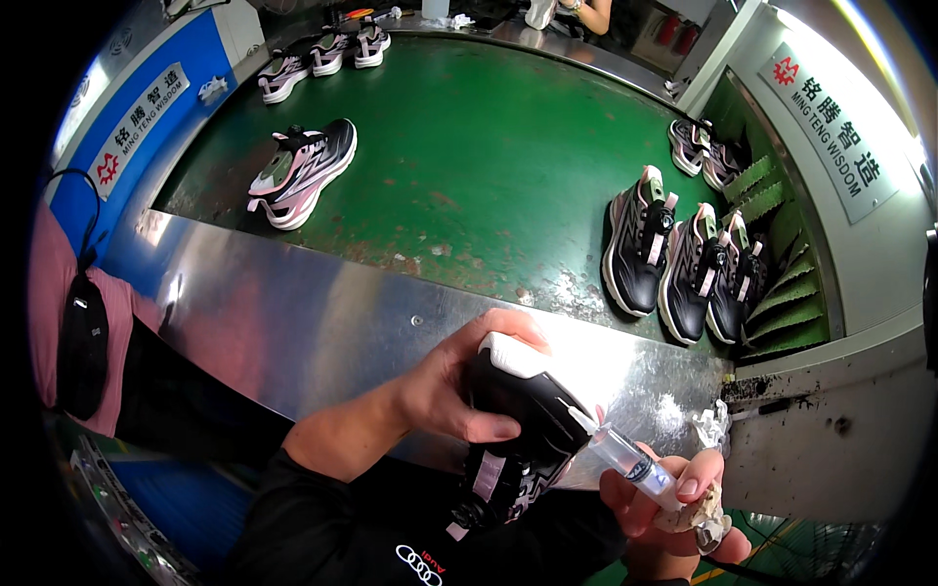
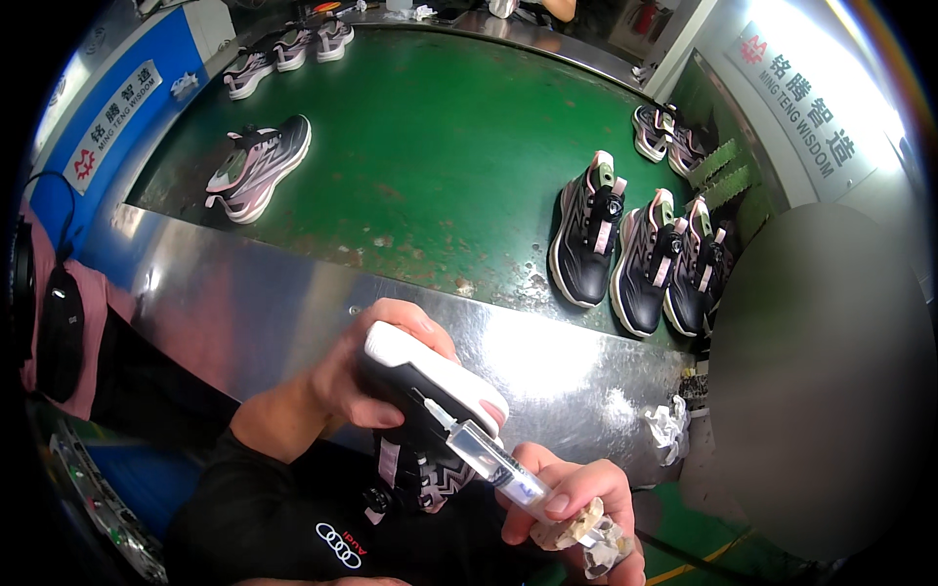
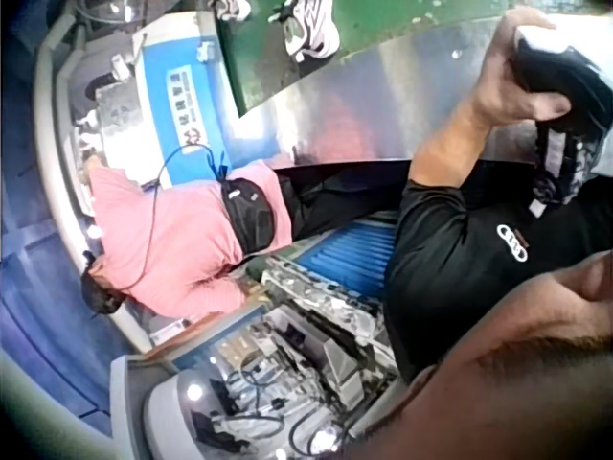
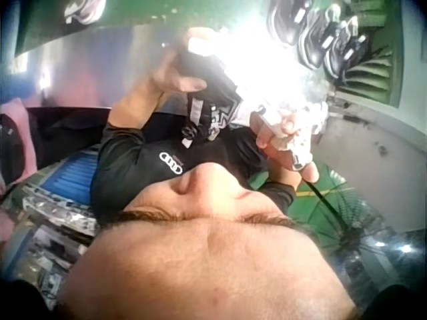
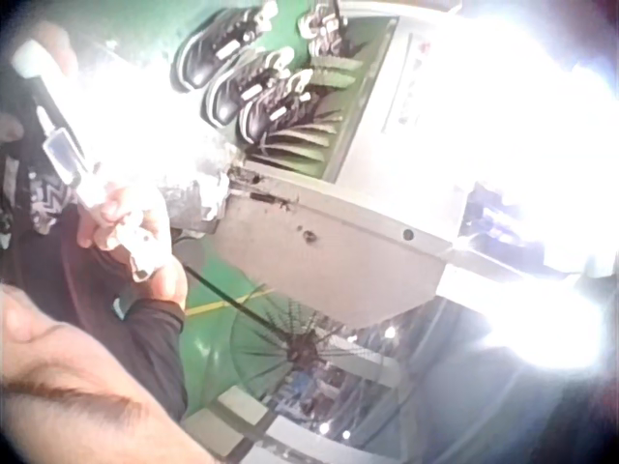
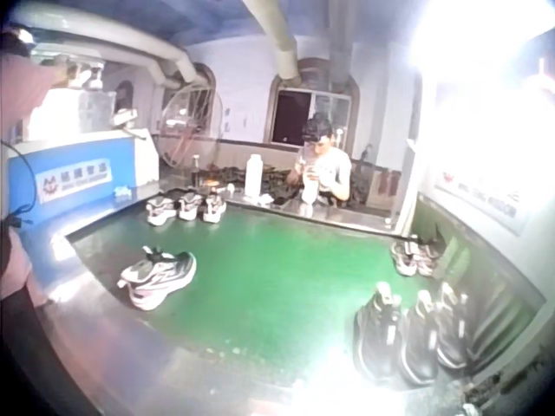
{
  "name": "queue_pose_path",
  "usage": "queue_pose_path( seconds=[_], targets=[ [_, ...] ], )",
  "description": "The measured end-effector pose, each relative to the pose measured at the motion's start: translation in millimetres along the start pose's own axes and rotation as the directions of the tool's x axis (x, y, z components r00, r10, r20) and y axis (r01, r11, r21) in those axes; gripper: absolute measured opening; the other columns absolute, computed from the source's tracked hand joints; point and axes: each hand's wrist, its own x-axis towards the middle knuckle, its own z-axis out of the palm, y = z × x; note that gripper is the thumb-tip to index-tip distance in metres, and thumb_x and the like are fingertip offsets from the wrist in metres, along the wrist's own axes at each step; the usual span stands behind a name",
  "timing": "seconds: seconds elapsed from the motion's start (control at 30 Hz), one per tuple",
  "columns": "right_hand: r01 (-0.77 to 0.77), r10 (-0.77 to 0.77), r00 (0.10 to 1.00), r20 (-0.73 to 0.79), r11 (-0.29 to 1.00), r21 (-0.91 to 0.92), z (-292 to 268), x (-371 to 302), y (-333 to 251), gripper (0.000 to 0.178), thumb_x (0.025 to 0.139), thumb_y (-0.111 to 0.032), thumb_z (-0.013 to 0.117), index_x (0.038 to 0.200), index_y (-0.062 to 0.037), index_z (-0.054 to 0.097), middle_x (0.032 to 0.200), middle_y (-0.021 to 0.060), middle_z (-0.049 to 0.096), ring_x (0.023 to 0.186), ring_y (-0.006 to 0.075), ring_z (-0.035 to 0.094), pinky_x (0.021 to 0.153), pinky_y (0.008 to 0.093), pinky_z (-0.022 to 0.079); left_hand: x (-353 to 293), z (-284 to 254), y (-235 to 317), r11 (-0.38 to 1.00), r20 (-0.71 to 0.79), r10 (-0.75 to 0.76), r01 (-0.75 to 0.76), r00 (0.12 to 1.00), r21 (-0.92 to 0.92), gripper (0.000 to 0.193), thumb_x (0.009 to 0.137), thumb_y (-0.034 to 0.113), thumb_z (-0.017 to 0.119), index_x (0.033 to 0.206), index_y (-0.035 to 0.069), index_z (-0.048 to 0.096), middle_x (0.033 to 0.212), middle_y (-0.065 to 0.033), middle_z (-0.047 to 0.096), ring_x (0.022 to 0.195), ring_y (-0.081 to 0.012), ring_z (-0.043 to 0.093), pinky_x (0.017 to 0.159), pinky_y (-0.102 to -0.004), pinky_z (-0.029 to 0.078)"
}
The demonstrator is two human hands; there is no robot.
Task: The person applies glue from a syringe to the edge of a shoe sole and then places the shoe on a conveyor belt.
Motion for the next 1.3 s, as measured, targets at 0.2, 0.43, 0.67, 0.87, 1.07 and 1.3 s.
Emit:
queue_pose_path(
  seconds=[0.2,0.43,0.67,0.87,1.07,1.3],
  targets=[
    [-0.029,0.029,1.000,-0.003,0.999,0.015,0,1,3,0.063,0.078,-0.062,0.057,0.108,-0.0066,0.049,0.086,0.0202,0.063,0.083,0.0222,0.046,0.077,0.0370,0.033,-1,1,5,0.997,0.032,0.047,-0.049,0.998,0.061,0.069,0.061,0.008,0.076,0.119,0.004,0.040,0.104,-0.0205,0.057,0.097,-0.0305,0.058,0.081,-0.0418,0.048],
    [-0.043,0.043,0.999,0.008,0.998,-0.035,2,4,2,0.066,0.077,-0.063,0.058,0.110,-0.0064,0.051,0.089,0.0194,0.063,0.083,0.0206,0.047,0.082,0.0371,0.034,-1,2,5,0.999,0.037,0.051,-0.052,0.998,0.004,0.069,0.061,0.009,0.076,0.119,0.002,0.039,0.104,-0.0209,0.057,0.097,-0.0310,0.059,0.081,-0.0416,0.049],
    [-0.053,0.051,0.998,-0.021,0.993,-0.104,5,6,2,0.065,0.076,-0.063,0.058,0.109,-0.0074,0.050,0.083,0.0181,0.062,0.081,0.0223,0.047,0.081,0.0387,0.035,-2,-1,10,0.999,-0.036,0.037,-0.036,0.999,0.031,0.068,0.061,0.012,0.076,0.118,0.003,0.039,0.104,-0.0200,0.057,0.097,-0.0285,0.058,0.083,-0.0397,0.048],
    [-0.030,0.013,0.996,-0.085,0.981,-0.193,3,2,7,0.063,0.076,-0.065,0.058,0.104,-0.0104,0.048,0.067,0.0158,0.060,0.076,0.0275,0.048,0.075,0.0399,0.037,-2,-3,7,0.999,-0.073,0.025,-0.023,0.997,0.029,0.069,0.062,0.015,0.075,0.119,0.003,0.038,0.103,-0.0194,0.057,0.096,-0.0274,0.057,0.082,-0.0381,0.047],
    [-0.041,0.023,0.995,-0.102,0.982,-0.185,-4,-5,7,0.064,0.074,-0.065,0.060,0.106,-0.0106,0.048,0.067,0.0156,0.060,0.074,0.0253,0.047,0.066,0.0336,0.035,-3,-5,4,0.998,-0.137,-0.045,0.039,0.989,-0.049,0.073,0.062,0.015,0.074,0.123,0.004,0.036,0.101,-0.0190,0.057,0.095,-0.0265,0.057,0.081,-0.0365,0.046],
    [-0.012,0.027,0.991,-0.130,0.994,0.112,-15,-20,17,0.070,0.068,-0.047,0.077,0.114,0.0004,0.053,0.090,0.0172,0.061,0.088,0.0257,0.054,0.079,0.0345,0.038,-1,-9,8,0.976,-0.186,-0.161,0.128,0.969,-0.176,0.071,0.060,0.013,0.074,0.122,0.004,0.042,0.109,-0.0071,0.051,0.104,-0.0171,0.050,0.091,-0.0310,0.039]
  ],
)
